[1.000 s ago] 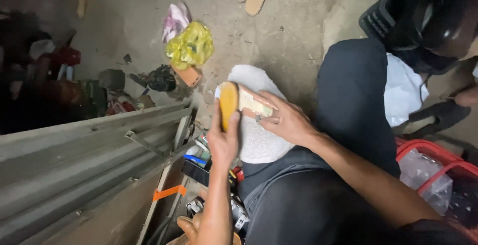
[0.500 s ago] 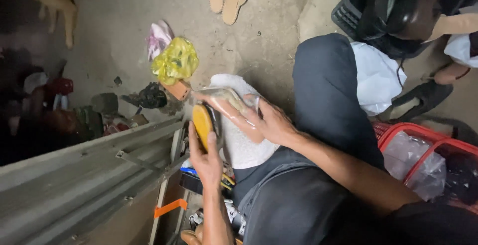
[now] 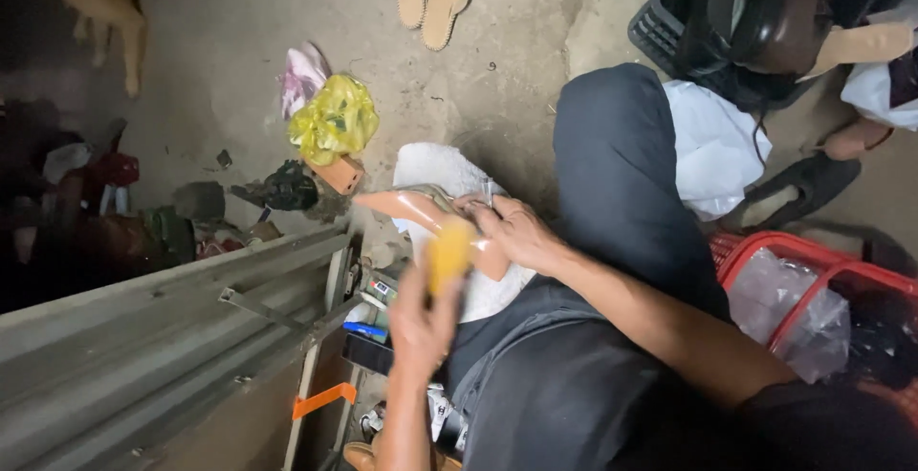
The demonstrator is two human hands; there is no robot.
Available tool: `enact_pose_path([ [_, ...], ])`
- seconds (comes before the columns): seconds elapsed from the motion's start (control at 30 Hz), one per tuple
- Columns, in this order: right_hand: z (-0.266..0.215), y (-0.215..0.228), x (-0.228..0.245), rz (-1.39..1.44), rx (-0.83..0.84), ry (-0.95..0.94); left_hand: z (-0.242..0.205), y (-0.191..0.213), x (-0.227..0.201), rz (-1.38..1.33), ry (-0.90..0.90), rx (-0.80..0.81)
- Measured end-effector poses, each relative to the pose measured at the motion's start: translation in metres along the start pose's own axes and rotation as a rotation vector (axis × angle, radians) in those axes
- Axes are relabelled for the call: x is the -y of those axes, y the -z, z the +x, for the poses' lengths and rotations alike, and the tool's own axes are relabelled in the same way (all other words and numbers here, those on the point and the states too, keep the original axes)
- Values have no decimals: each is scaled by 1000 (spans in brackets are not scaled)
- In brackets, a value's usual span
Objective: Repairing the sole of a high-heeled shoe using a hammer, brush, and pressing tools.
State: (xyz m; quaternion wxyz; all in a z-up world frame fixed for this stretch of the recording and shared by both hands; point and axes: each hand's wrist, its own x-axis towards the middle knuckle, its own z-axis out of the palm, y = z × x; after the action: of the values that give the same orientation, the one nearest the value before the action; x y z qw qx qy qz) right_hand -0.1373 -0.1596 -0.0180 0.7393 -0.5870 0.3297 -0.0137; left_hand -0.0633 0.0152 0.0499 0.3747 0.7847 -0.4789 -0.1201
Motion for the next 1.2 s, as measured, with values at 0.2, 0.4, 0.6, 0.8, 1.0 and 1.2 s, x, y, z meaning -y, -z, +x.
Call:
enact_pose_path([
  [0.2,12,-3,-34,201,-3,76,0,-1,6,106,-42,65],
  [0.4,-4,14,-15,238,33,-85,21,12,32,-77,392,-291],
  [0.6,4,12,-42,372,73,-57,9,2,82,76,190,-257],
  [0.8,7,17,-45,532,16,-387,4,1,33,120,83,-18],
  [1.0,5,21,-41,498,19,-440,-1,-13,40,45,96,37],
  [1.2,1,21,-35,559,45,-302,1,-17,39,44,143,-151],
])
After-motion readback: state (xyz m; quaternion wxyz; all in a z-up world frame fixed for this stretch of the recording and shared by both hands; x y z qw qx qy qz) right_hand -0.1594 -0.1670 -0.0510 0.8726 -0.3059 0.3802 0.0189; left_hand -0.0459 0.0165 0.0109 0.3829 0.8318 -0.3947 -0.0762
